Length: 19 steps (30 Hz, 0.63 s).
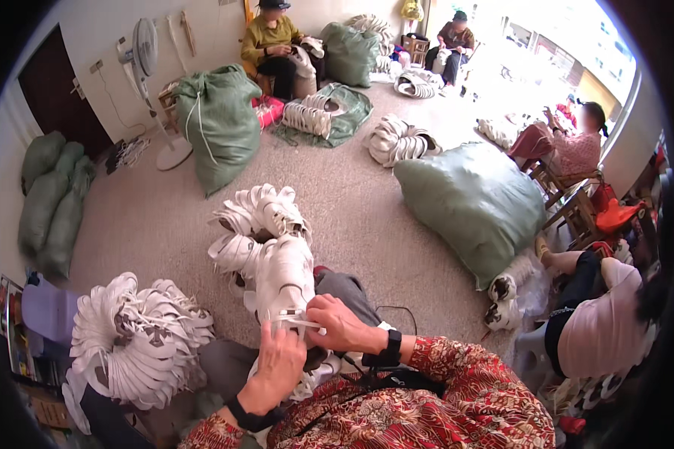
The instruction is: The recorder is lacing white athletic shoes and organizing them into stacks.
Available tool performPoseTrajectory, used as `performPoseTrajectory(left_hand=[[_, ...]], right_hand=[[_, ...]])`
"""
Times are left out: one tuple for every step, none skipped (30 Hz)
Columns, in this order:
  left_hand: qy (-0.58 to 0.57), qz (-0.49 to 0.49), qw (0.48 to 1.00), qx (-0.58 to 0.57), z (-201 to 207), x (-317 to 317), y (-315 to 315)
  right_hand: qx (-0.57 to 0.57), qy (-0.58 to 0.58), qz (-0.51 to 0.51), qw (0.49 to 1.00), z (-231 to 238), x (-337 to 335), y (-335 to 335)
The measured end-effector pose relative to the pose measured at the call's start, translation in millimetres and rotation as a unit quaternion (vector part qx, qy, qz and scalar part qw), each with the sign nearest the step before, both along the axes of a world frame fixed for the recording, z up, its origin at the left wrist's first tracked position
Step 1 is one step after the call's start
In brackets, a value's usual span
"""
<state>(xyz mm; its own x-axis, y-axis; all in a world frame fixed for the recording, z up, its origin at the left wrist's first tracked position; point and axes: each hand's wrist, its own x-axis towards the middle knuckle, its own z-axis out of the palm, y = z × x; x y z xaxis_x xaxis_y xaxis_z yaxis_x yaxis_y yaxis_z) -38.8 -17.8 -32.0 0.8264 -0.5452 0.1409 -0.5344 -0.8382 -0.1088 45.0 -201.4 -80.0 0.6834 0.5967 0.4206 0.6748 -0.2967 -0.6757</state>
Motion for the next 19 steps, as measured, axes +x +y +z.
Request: performPoseTrajectory(left_hand=[[0.050,-0.022,0.998,0.009,2.8,-10.0,3.0],[0.100,-0.045,0.994,0.019,3.8,-19.9,5.8],[0.135,-0.053,0.989,0.022,2.2,-30.7,10.4],[0.131,-0.060,0.990,0.011,4.6,-40.7,16.3],[0.128,-0.065,0.990,0.001,4.4,-49.2,22.8],[0.124,-0.064,0.990,0.000,-2.6,-57.9,30.4],[0.178,-0.054,0.982,-0.028,-4.2,-64.7,35.0],[0.230,-0.043,0.970,-0.057,-7.0,-68.1,38.0],[0.226,-0.040,0.972,-0.059,-10.0,-69.3,40.9],[0.265,-0.015,0.959,-0.103,-1.0,-64.7,41.0],[0.304,0.012,0.941,-0.146,7.7,-59.4,41.1],[0.281,0.045,0.942,-0.177,15.7,-50.9,36.4],[0.277,0.048,0.942,-0.181,19.3,-40.3,31.3],[0.158,0.065,0.960,-0.223,17.3,-27.0,25.5],[0.036,0.081,0.961,-0.261,13.1,-13.9,21.3],[0.010,0.096,0.971,-0.219,6.3,1.2,18.2],[-0.017,0.112,0.978,-0.175,-2.5,14.2,17.2],[-0.022,0.128,0.978,-0.160,-12.1,22.7,18.0],[-0.022,0.142,0.979,-0.146,-19.8,27.4,16.5]], right_hand=[[-0.004,-0.008,-0.007,1.000,-1.6,0.4,1.5],[-0.015,-0.003,-0.001,1.000,-3.3,1.3,0.5],[-0.027,0.002,0.006,1.000,-4.0,2.8,-0.3],[-0.027,-0.003,0.006,1.000,-2.8,2.0,0.7],[-0.014,0.027,0.006,1.000,-1.6,0.6,2.0],[-0.001,0.056,0.006,0.998,-0.8,-0.2,2.9],[-0.002,0.052,0.009,0.999,-0.1,0.5,2.7],[0.001,0.062,0.017,0.998,0.6,1.3,1.5],[0.004,0.072,0.024,0.997,1.2,1.7,0.2],[0.001,0.066,0.027,0.997,1.5,2.6,-1.8],[-0.007,0.082,0.027,0.996,0.1,2.4,-3.2],[-0.016,0.097,0.028,0.995,-1.1,2.7,-3.8],[-0.018,0.093,0.033,0.995,-1.1,1.7,-2.7],[-0.011,0.087,0.029,0.996,-2.1,-0.5,-2.3],[-0.003,0.081,0.026,0.996,-2.4,-2.1,-1.9],[-0.007,0.080,0.028,0.996,-2.7,-2.4,-2.4],[-0.022,0.092,0.031,0.995,-2.5,-2.2,-2.3],[-0.038,0.103,0.034,0.993,-2.0,-1.8,-2.1],[-0.041,0.107,0.034,0.993,-3.1,-5.2,-3.6]])
